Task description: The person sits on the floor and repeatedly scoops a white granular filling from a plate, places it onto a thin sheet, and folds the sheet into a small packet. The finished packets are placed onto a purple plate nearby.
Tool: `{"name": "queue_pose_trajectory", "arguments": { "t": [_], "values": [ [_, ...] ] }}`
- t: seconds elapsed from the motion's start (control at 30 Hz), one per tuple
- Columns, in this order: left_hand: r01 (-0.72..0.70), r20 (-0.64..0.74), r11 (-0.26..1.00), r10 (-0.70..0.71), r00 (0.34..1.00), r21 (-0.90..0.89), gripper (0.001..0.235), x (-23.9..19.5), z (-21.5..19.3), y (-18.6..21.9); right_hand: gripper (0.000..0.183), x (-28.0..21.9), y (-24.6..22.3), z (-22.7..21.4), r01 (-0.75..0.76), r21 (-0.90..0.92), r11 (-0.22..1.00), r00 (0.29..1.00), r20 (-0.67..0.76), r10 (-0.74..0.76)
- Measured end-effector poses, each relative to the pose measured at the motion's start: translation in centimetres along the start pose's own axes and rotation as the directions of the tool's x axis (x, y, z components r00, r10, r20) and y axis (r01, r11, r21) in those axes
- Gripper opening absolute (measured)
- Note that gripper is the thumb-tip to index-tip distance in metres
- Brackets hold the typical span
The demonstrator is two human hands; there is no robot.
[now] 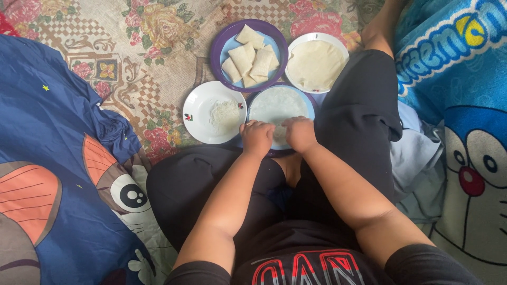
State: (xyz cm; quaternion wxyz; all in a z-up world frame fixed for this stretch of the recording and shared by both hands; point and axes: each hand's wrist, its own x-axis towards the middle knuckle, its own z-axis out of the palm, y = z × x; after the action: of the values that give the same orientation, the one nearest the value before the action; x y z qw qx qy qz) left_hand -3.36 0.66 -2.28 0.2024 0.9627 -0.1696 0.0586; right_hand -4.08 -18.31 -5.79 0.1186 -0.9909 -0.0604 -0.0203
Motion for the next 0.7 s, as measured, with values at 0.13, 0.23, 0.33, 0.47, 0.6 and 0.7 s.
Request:
{"name": "queue_pose_trajectory", "arguments": {
  "t": [0.13, 0.23, 0.33, 0.47, 0.6, 0.7],
  "values": [
    [-0.023, -0.071, 0.999, 0.027, 0.997, 0.044, 0.005, -0.3, 0.1, 0.0, 0.023, -0.6, -2.8, -4.8, -0.093, -0.001, 0.996, 0.993, 0.070, 0.093],
    [-0.013, -0.061, 1.000, 0.013, 0.998, 0.008, 0.008, -0.3, -1.2, 0.6, 0.012, -0.6, -3.4, -4.9, -0.068, 0.019, 0.998, 0.998, 0.013, 0.067],
    [0.000, 0.013, 1.000, 0.000, 1.000, 0.003, 0.005, -0.3, -1.5, 0.5, 0.012, -0.6, -3.5, -4.0, -0.031, -0.027, 0.999, 0.999, -0.008, 0.031],
    [0.123, 0.263, 0.991, -0.131, 0.956, 0.049, 0.020, 1.2, -6.0, 1.6, 0.012, 0.5, -3.7, -2.3, -0.011, -0.006, 1.000, 0.998, -0.069, 0.010],
    [0.323, 0.455, 0.922, -0.386, 0.803, 0.213, 0.027, 3.3, -11.2, -0.5, 0.017, 0.7, -4.5, -1.3, -0.037, 0.014, 0.999, 0.999, 0.003, 0.037],
    [0.580, 0.448, 0.785, -0.608, 0.655, 0.217, 0.027, 4.6, -9.9, -8.5, 0.022, 2.4, -7.4, -3.7, -0.027, 0.068, 0.997, 0.999, 0.048, 0.024]
  ]
}}
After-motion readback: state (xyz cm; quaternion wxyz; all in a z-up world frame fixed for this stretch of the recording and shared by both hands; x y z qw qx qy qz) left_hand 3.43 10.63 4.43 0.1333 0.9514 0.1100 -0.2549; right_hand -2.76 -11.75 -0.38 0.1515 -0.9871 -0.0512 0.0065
